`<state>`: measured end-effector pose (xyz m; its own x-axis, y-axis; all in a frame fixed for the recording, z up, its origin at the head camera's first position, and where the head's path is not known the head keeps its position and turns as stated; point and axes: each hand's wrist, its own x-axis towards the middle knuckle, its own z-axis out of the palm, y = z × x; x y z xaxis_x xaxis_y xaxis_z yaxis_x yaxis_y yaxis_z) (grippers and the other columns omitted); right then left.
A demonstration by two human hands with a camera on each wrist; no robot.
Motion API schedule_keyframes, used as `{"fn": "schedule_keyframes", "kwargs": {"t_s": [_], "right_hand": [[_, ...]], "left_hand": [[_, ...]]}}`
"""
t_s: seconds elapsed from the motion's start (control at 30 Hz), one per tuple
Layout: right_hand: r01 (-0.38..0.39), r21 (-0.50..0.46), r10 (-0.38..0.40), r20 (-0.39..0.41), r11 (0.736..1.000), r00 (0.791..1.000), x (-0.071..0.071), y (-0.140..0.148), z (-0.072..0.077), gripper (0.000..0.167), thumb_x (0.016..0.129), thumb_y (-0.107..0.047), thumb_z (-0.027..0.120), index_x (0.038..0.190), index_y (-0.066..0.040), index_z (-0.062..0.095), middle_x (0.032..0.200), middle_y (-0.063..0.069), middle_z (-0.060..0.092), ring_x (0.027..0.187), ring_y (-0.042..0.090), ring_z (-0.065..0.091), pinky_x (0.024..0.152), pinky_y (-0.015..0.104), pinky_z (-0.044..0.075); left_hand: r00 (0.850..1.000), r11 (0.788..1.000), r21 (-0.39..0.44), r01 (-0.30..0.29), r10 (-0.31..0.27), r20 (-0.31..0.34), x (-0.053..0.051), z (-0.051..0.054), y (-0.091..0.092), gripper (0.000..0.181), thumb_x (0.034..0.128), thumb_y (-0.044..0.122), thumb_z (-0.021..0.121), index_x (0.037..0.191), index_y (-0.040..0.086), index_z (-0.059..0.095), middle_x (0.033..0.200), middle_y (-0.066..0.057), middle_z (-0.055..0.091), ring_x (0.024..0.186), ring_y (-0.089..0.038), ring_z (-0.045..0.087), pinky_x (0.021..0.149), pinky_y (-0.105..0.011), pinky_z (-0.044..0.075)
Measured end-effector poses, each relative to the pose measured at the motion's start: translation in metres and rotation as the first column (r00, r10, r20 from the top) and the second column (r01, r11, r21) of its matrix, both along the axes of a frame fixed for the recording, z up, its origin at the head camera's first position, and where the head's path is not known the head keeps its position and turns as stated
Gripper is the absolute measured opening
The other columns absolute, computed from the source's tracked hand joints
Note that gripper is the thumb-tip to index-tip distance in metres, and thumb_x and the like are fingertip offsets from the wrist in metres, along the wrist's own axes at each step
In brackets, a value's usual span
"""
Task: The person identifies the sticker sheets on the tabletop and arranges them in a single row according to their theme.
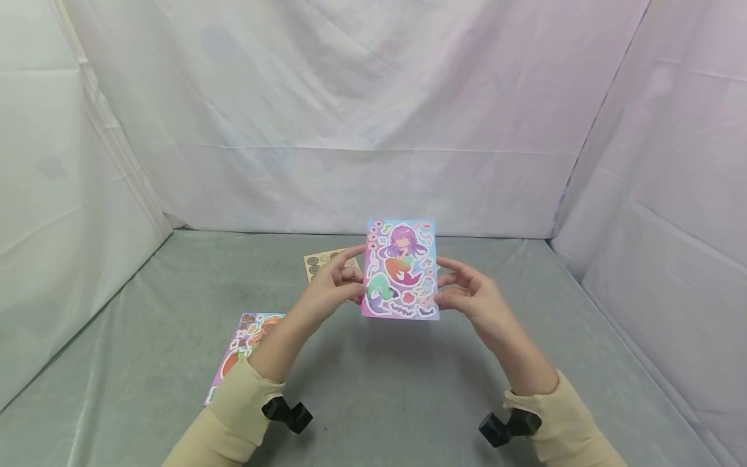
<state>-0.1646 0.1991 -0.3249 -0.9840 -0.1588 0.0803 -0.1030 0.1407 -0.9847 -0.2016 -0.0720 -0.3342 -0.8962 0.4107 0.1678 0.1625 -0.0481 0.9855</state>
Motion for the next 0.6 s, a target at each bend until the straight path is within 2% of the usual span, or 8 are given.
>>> {"fn": "schedule_keyframes", "kwargs": {"t_s": [0.33,0.6], "right_hand": [[-0.046,-0.033,0.046,-0.003,0.998,0.999,0.003,-0.008,-0.003,0.067,0.084,0.001,0.07,0.144,-0.009,0.042,0.108,0.021,0.054,0.087,0.025,0.065,0.078,0.034,0.055],[-0.084,-0.024,0.085,0.015,0.996,0.996,0.004,-0.014,-0.008,0.071,0.083,0.003,0.07,0.145,-0.01,0.038,0.106,0.02,0.054,0.083,0.025,0.064,0.078,0.039,0.055]], "left_hand": [[0.999,1.0,-0.008,0.023,-0.024,-0.037,0.007,-0.006,-0.015,0.066,0.0868,-0.006,0.06,0.146,0.011,0.036,0.088,-0.012,0.064,0.072,-0.021,0.058,0.067,-0.028,0.052],[0.999,0.999,-0.029,0.04,-0.041,-0.024,0.012,-0.01,-0.025,0.073,0.0872,-0.004,0.062,0.15,0.014,0.031,0.088,-0.012,0.064,0.072,-0.02,0.059,0.068,-0.03,0.053]]}}
